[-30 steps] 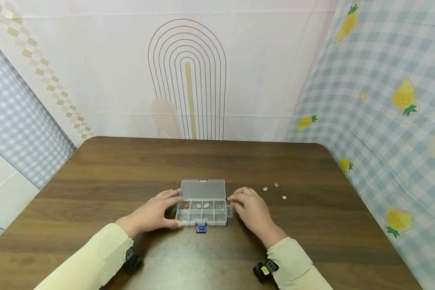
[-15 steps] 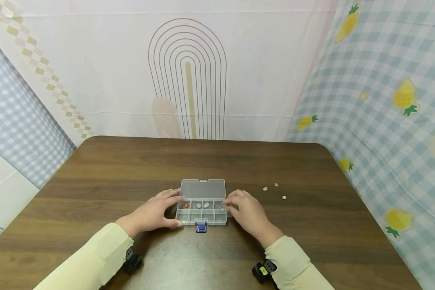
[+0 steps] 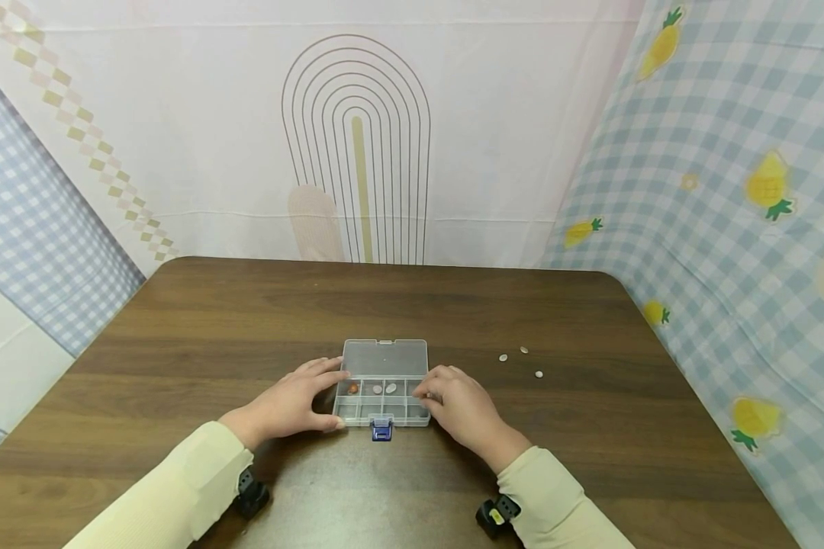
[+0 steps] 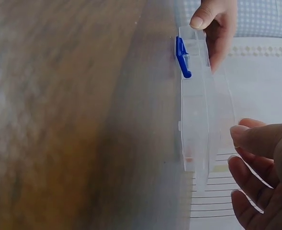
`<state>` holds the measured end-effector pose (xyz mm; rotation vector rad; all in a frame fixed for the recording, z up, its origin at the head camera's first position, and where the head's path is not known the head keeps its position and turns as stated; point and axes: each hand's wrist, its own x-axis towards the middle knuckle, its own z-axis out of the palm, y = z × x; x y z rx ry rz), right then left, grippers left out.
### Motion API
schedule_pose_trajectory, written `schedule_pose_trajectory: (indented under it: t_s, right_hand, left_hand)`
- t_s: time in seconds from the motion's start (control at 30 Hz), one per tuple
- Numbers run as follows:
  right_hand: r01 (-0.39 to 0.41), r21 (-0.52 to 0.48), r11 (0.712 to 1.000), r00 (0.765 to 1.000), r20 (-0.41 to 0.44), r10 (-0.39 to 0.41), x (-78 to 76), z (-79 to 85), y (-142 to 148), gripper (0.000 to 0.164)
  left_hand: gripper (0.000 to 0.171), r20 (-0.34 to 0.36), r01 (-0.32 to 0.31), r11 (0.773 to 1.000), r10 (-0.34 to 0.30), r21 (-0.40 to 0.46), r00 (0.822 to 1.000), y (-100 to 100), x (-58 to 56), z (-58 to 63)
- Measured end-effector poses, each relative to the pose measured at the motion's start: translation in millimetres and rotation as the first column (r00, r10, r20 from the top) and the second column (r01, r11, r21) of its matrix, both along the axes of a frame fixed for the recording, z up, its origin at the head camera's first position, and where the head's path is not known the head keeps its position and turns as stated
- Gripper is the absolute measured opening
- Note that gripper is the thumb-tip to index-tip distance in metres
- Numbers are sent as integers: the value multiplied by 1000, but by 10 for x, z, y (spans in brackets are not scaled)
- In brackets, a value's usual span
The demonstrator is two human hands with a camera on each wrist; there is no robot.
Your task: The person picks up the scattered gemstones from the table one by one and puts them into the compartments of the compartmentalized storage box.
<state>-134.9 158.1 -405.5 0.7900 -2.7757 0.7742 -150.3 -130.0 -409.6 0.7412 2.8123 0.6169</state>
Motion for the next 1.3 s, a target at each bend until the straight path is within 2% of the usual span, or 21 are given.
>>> schedule_pose_trajectory:
  t_s: [0.27,0.83,1.0,1.13,1.3]
  right_hand:
    - [-47,21,999,999,-23,48,-8,-21,-4,10]
    - [-65,74,995,997,-29,67,-6,-25,-27,12]
    - [-54,75,996,998,-28,56,-15,-16,-20,24]
    - [-45,51,998,997,-62,48,-30,7,2,37]
    - [-30,36,999,995,-97,33,-45,26,44,42]
  left_hand:
    - [74,5,0,1000,0,-1,1000,1,5,8]
    - [75,7,-3,1000,3,-6,1000,-4,-2,-5]
    - [74,11,-3,1000,3,-5,1000,-7,-7,-14]
    - [74,11,-2,1000,2,-7,1000,-6,-9,-16]
    - [74,18,-4,1000,4,-6,1000,-4,-7,-13]
